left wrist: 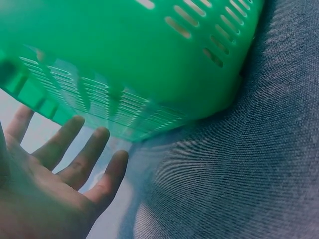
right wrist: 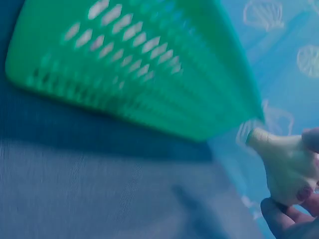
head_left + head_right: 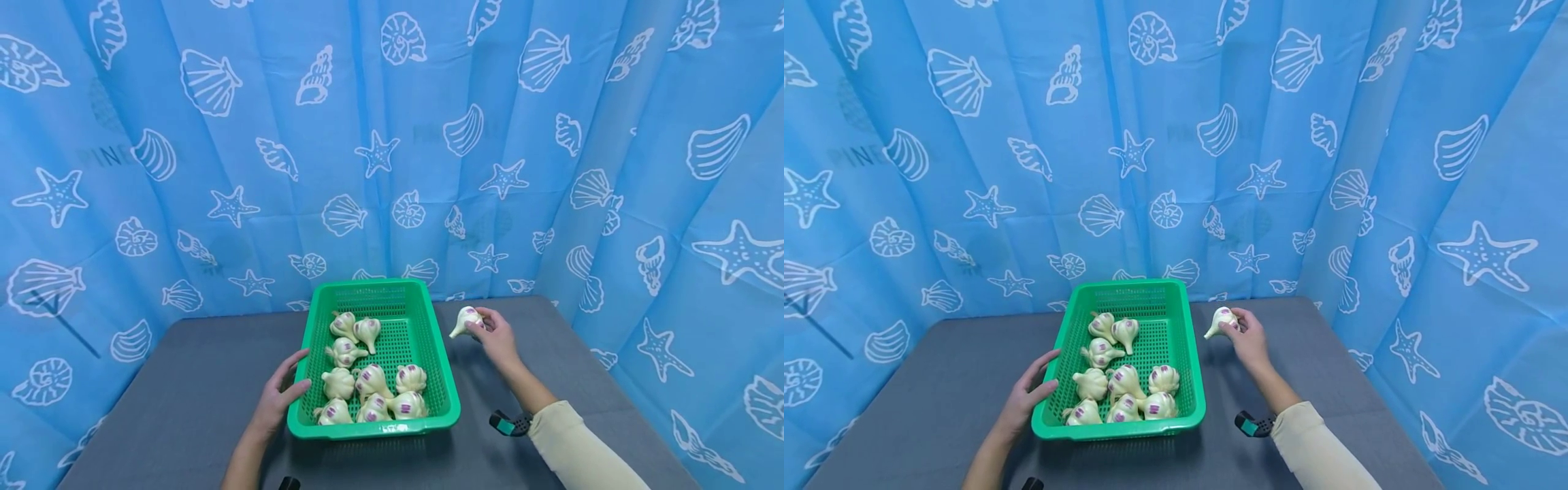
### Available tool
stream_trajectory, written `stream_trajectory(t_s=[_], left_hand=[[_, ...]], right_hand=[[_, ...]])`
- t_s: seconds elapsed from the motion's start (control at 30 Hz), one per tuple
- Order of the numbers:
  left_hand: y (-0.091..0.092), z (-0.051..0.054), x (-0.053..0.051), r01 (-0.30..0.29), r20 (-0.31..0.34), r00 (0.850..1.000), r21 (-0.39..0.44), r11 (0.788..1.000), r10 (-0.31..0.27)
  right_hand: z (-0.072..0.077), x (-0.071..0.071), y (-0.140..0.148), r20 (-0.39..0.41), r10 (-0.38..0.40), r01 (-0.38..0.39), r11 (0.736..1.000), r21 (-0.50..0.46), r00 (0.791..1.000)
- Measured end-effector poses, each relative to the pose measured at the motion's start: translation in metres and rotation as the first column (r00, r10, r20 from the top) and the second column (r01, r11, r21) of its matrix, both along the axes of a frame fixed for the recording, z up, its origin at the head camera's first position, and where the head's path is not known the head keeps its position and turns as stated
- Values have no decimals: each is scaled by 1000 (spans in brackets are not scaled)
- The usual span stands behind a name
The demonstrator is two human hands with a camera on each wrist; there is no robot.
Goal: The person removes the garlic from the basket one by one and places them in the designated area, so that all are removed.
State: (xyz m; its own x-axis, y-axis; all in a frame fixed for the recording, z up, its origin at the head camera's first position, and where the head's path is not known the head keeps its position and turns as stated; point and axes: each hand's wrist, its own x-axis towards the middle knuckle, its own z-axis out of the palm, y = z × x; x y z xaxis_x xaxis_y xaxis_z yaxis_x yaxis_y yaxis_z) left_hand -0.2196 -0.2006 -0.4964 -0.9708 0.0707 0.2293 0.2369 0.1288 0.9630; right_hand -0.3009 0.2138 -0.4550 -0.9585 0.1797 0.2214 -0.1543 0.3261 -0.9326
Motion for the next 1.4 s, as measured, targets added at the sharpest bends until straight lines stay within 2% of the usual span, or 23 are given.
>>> stream_trajectory(t_s=[0.27,0.6,0.87,1.07,1.23,1.33,1.4], left_hand=[[-1,0,-1,-2,2,1000,10,1000,2],[-2,0,0,-8,4,1000,-5,1000,8],[-1,0,-1,-4,-6,1000,3,1000,4],[0,-1,0,-10,-2,1000,1,1000,10],[0,-1,0,-4,7,1000,-8,1000,4],[-1,-1,0,4,6,1000,-11,1000,-4],[-1,-2,0,3,1,1000,-7,1000,-3]], right_hand=[[-33,-18,14,48,-51,47,995,87,998],[-50,-36,14,90,-133,118,980,159,987],[-55,-42,12,98,-173,142,954,263,980],[-52,-47,10,45,-213,181,908,378,976],[-51,-49,6,11,-271,238,865,442,963],[-51,-50,2,5,-290,256,852,456,957],[-51,-50,1,0,-291,259,853,452,957]])
